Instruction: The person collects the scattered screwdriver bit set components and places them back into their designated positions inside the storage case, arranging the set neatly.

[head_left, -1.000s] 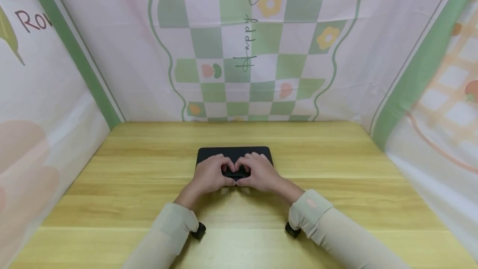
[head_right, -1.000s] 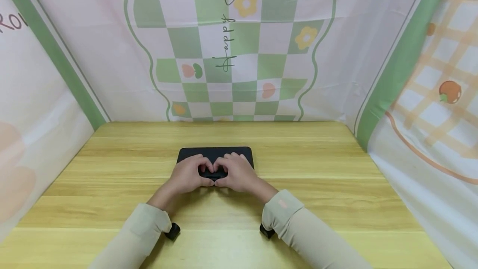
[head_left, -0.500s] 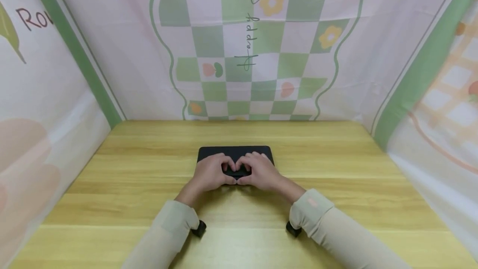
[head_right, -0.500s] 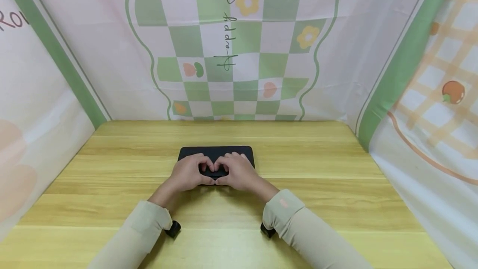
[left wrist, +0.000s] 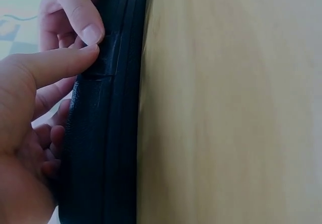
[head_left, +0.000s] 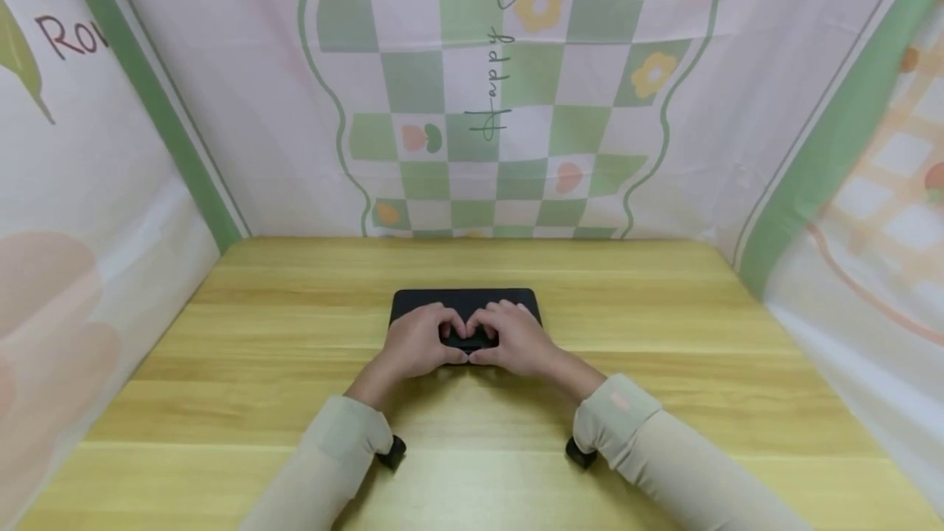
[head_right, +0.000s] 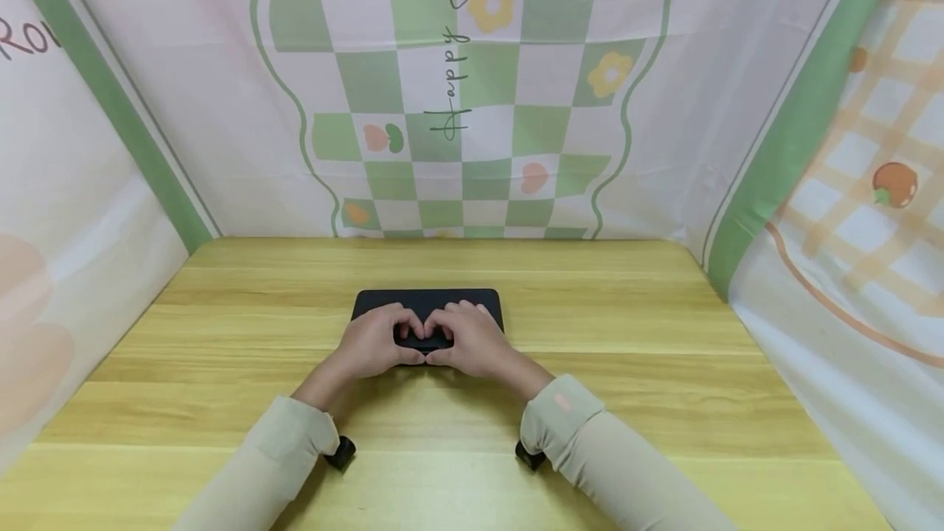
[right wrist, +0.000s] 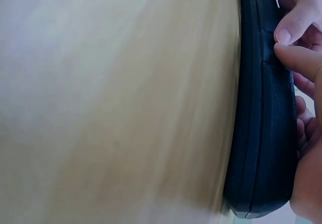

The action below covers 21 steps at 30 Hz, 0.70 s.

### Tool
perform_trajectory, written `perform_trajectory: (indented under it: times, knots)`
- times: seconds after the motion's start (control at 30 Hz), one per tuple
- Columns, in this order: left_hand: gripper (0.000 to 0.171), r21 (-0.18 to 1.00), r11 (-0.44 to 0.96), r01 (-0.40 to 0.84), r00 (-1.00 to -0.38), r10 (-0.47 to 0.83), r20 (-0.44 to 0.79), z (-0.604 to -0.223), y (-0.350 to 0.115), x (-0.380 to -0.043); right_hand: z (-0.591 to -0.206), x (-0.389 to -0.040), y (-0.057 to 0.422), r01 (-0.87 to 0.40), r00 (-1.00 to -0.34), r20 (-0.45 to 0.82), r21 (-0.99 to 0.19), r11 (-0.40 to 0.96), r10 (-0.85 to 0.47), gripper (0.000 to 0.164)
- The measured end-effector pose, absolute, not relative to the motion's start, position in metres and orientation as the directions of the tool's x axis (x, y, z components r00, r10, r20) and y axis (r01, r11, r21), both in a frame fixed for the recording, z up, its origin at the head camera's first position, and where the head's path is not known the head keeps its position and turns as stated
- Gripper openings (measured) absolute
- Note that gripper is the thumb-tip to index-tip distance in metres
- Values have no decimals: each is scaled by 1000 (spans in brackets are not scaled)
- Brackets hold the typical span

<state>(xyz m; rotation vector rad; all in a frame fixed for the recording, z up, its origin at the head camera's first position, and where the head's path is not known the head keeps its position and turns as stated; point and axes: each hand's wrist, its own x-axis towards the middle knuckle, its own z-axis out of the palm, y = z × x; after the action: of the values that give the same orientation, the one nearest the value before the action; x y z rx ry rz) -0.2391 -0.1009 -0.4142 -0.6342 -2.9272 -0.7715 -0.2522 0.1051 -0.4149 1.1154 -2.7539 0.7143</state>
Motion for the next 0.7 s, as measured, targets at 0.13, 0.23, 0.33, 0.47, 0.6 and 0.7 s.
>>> perform_trajectory:
  times: [0.13, 0.23, 0.33, 0.47, 0.6, 0.7]
  knots:
    - [24, 464, 780, 420, -904, 404, 140, -412, -100, -239, -414, -252, 110, -678, -725, 235, -410, 610, -648, 26]
    - [24, 461, 774, 434, -895, 427, 125, -409, -100, -239, -411, -254, 114, -672, -720, 208, -445, 592, -662, 24]
    - [24, 467, 761, 449, -884, 453, 112, -405, -103, -238, -407, -257, 119, -661, -715, 191, -498, 561, -672, 24]
    - [21, 490, 739, 461, -873, 475, 105, -400, -109, -237, -404, -259, 128, -643, -721, 198, -549, 535, -664, 25]
    - [19, 494, 737, 461, -873, 476, 105, -399, -115, -235, -404, -260, 136, -630, -734, 206, -563, 535, -647, 26]
    - [19, 477, 743, 471, -871, 477, 116, -400, -120, -234, -406, -259, 141, -619, -746, 207, -566, 544, -633, 25]
